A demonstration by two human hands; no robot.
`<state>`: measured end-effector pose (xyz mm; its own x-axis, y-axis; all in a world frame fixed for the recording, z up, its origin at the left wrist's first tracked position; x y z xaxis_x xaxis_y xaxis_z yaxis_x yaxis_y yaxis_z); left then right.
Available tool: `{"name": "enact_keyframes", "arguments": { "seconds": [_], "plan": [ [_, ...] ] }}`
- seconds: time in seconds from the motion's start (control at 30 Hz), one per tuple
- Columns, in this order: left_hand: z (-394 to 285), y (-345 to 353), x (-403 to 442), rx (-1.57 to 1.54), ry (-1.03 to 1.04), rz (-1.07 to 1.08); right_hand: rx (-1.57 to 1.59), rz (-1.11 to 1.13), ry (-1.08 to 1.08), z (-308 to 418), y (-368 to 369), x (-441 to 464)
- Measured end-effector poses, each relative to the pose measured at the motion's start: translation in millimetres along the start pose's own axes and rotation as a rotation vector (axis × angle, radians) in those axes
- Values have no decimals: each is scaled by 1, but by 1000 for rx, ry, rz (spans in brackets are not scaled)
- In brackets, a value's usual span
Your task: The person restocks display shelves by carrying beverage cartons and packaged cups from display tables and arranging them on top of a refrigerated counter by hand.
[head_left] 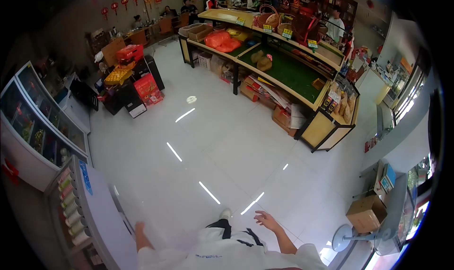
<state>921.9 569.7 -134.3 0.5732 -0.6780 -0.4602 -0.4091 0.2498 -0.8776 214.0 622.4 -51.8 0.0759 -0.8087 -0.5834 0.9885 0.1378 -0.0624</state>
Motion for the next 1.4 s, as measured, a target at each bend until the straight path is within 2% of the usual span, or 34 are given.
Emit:
{"name": "enact_keyframes", "arguments": {
  "seconds": [0.03,0.1,0.13,0.17,0.2,0.23,0.27,0.3,0.33,0.37,0.4,0.43,0.57,0.6,0.63,0.7,0.73,0.77,0.8,0.83,0.87,0.9,0.93,1.0,1.07,1.13,1.17,1.23,1.27,1.33,1.37,1.4],
  "plan": [
    [-74,14,18,132,188,122,0,1,-6,3,-13,4],
    [-228,64,45,144,471,129,261,-111,70,-21,-36,1],
    [-315,84,34,226,720,130,270,-254,148,-48,-53,3],
    [-390,135,58,294,1163,89,228,-378,177,-89,-71,1],
    [-470,162,37,232,1320,110,185,-501,207,-130,-86,-4],
    [-546,139,-47,-217,1086,374,205,-650,276,-160,-98,-16],
    [-610,144,-97,-259,1095,401,246,-723,372,-191,-105,-34],
    [-667,134,-158,-169,1122,502,338,-758,494,-222,-109,-52],
    [-712,115,-224,-183,1071,691,397,-760,593,-241,-117,-67],
    [-752,136,-252,-127,1404,629,437,-736,663,-251,-124,-79],
    [-780,141,-289,-57,1540,612,478,-695,731,-259,-129,-90],
    [-800,145,-326,14,1673,598,503,-657,770,-265,-139,-99],
    [-837,219,-374,8,1726,747,568,-563,787,-270,-198,-111],
    [-843,229,-372,156,1723,718,583,-560,780,-270,-219,-107],
    [-858,232,-368,296,1725,676,608,-571,761,-267,-242,-102],
    [-853,239,-344,297,1539,615,651,-618,712,-263,-294,-91],
    [-849,264,-312,330,1536,572,675,-671,657,-258,-326,-85],
    [-842,247,-311,419,1391,570,710,-727,595,-254,-353,-75],
    [-832,292,-258,640,1478,528,736,-785,524,-246,-380,-65],
    [-822,290,-243,802,1379,540,754,-849,402,-234,-409,-57],
    [-804,296,-219,689,1160,515,766,-915,357,-215,-438,-48],
    [-805,239,-257,610,893,524,752,-954,310,-205,-461,-41],
    [-795,228,-252,688,995,541,737,-959,300,-192,-480,-34],
    [-788,243,-221,627,561,532,709,-949,303,-182,-518,-20],
    [-796,249,-197,629,417,715,709,-921,365,-181,-531,-8],
    [-801,262,-180,505,360,706,669,-845,429,-191,-534,-7],
    [-809,272,-165,577,395,755,664,-831,513,-176,-534,-9],
    [-844,306,-148,339,141,789,630,-685,774,-163,-537,-9],
    [-871,309,-171,329,169,781,575,-611,802,-150,-543,-14],
    [-950,332,-184,262,291,772,273,-450,507,-136,-567,-14],
    [-973,353,-175,223,363,777,348,-447,623,-134,-584,-2],
    [-1018,365,-194,477,653,731,422,-449,739,-133,-601,9]
  ]
}}
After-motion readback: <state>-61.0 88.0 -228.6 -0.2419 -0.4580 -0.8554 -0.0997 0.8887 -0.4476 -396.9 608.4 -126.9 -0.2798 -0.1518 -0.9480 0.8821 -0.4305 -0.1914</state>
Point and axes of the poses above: each hand's wrist, its own x-axis towards the middle knuckle, its own y-axis out of the palm, z = x × y, the point moved 2 cm from there along x, towards the middle knuckle, and after that the axes turned 2 degrees about y, right-handed, at the moved point
